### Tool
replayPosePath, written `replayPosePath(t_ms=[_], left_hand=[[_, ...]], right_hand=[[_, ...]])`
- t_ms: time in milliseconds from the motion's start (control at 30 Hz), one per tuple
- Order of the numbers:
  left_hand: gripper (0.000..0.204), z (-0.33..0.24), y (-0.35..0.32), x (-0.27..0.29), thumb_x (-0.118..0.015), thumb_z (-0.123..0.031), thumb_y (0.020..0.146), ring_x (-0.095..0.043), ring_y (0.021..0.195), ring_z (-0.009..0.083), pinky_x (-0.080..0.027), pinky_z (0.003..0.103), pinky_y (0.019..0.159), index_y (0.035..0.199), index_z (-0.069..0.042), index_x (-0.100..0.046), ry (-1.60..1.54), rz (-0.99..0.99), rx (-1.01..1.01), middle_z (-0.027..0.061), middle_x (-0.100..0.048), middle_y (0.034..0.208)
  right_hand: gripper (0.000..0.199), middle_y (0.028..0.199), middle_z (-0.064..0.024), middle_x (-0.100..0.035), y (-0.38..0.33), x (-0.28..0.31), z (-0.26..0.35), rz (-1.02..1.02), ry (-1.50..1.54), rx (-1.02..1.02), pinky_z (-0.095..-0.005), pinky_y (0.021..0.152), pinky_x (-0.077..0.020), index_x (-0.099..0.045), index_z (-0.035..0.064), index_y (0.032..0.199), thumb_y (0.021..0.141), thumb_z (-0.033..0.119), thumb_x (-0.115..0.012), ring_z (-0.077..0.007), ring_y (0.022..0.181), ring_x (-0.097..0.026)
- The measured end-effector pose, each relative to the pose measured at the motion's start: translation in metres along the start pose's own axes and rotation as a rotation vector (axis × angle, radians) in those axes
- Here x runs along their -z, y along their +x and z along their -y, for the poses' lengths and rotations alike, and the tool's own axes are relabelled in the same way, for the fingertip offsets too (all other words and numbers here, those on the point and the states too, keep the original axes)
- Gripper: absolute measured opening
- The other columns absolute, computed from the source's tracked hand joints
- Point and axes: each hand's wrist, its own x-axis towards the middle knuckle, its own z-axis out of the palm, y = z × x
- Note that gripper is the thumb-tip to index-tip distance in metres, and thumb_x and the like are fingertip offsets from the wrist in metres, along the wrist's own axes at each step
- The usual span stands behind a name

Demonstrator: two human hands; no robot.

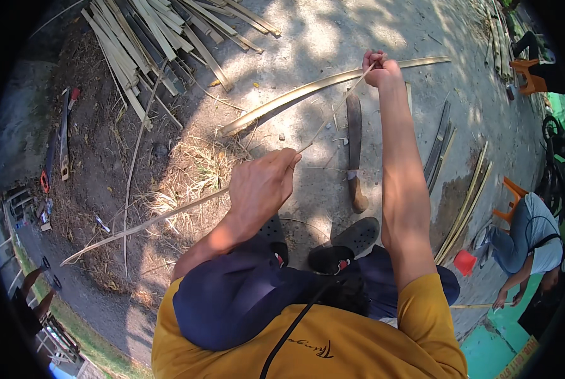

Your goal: The person scrapes a long strip of bamboo using a knife, then uses a thin thread to split or refine a small section of the bamboo strip. The person handles the bamboo strip by hand, pulling it through the thread multiple times.

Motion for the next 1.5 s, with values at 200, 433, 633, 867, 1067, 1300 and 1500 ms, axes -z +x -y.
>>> replayPosePath(t_ms=[200,433,633,867,1067,1300,1500], left_hand=[[0.015,0.058,-0.053,0.044,-0.068,-0.025,0.097,-0.066,0.064,0.0344,-0.048,0.045,0.056,0.095,-0.011,-0.073,0.051,0.121,0.23,0.0105,-0.07,0.078],[0.021,0.033,0.011,0.049,-0.068,-0.025,0.099,-0.064,0.061,0.033,-0.046,0.04,0.058,0.097,-0.005,-0.075,-0.082,0.217,0.24,0.014,-0.068,0.07],[0.021,0.018,0.03,0.061,-0.069,-0.022,0.1,-0.055,0.054,0.0212,-0.043,0.036,0.056,0.096,-0.002,-0.075,-0.245,0.237,0.019,0.0129,-0.064,0.067],[0.016,-0.01,0.044,0.092,-0.071,-0.02,0.096,-0.064,0.061,0.0319,-0.048,0.039,0.059,0.095,-0.004,-0.075,-0.311,0.264,-0.023,0.0141,-0.067,0.072],[0.015,-0.022,0.036,0.118,-0.073,-0.017,0.096,-0.064,0.061,0.0254,-0.048,0.035,0.058,0.096,-0.003,-0.074,-0.391,0.358,0.042,0.0123,-0.067,0.074],[0.013,-0.008,0.029,0.113,-0.081,-0.01,0.086,-0.063,0.059,0.0225,-0.046,0.033,0.054,0.096,-0.003,-0.075,-0.624,0.206,-0.376,0.0076,-0.065,0.072],[0.014,-0.001,0.019,0.116,-0.083,-0.013,0.081,-0.053,0.049,0.0184,-0.037,0.033,0.046,0.093,-0.009,-0.077,-0.426,0.057,-0.576,0.0012,-0.059,0.065]], right_hand=[[0.035,0.081,-0.0051,-0.055,0.015,0.015,0.195,0.26,-0.51,0.71,-0.0422,0.093,-0.0646,-0.061,0.0014,0.114,0.113,0.032,-0.045,-0.0161,0.072,-0.06],[0.048,0.139,-0.0154,-0.066,-0.064,0.076,0.049,0.311,-1.631,0.591,-0.0391,0.108,-0.0468,-0.065,0.0032,0.138,0.11,0.041,-0.052,-0.0258,0.126,-0.064],[0.033,0.124,-0.0148,-0.072,-0.205,0.049,-0.011,0.858,-1.372,0.955,-0.0397,0.103,-0.049,-0.07,0.0046,0.127,0.105,0.026,-0.061,-0.0283,0.119,-0.067],[0.018,0.092,-0.0127,-0.068,-0.304,0.041,-0.033,1.16,-1.589,0.844,-0.0373,0.073,-0.0526,-0.07,0.0008,0.106,0.1,0.017,-0.068,-0.0234,0.083,-0.068],[0.013,0.079,-0.0081,-0.068,-0.319,0.03,-0.016,1.344,-1.519,0.496,-0.0278,0.063,-0.0494,-0.071,-0.0018,0.096,0.098,0.011,-0.072,-0.0124,0.07,-0.062],[0.014,0.084,-0.0034,-0.073,-0.32,0.039,-0.027,1.409,-1.01,-0.066,-0.0241,0.066,-0.0497,-0.074,-0.0015,0.092,0.098,0.011,-0.072,-0.0074,0.075,-0.064],[0.006,0.081,-0.005,-0.075,-0.318,0.03,-0.026,1.567,-1.184,0.109,-0.0232,0.059,-0.046,-0.079,0.0023,0.094,0.092,0.008,-0.077,-0.007,0.07,-0.064]])
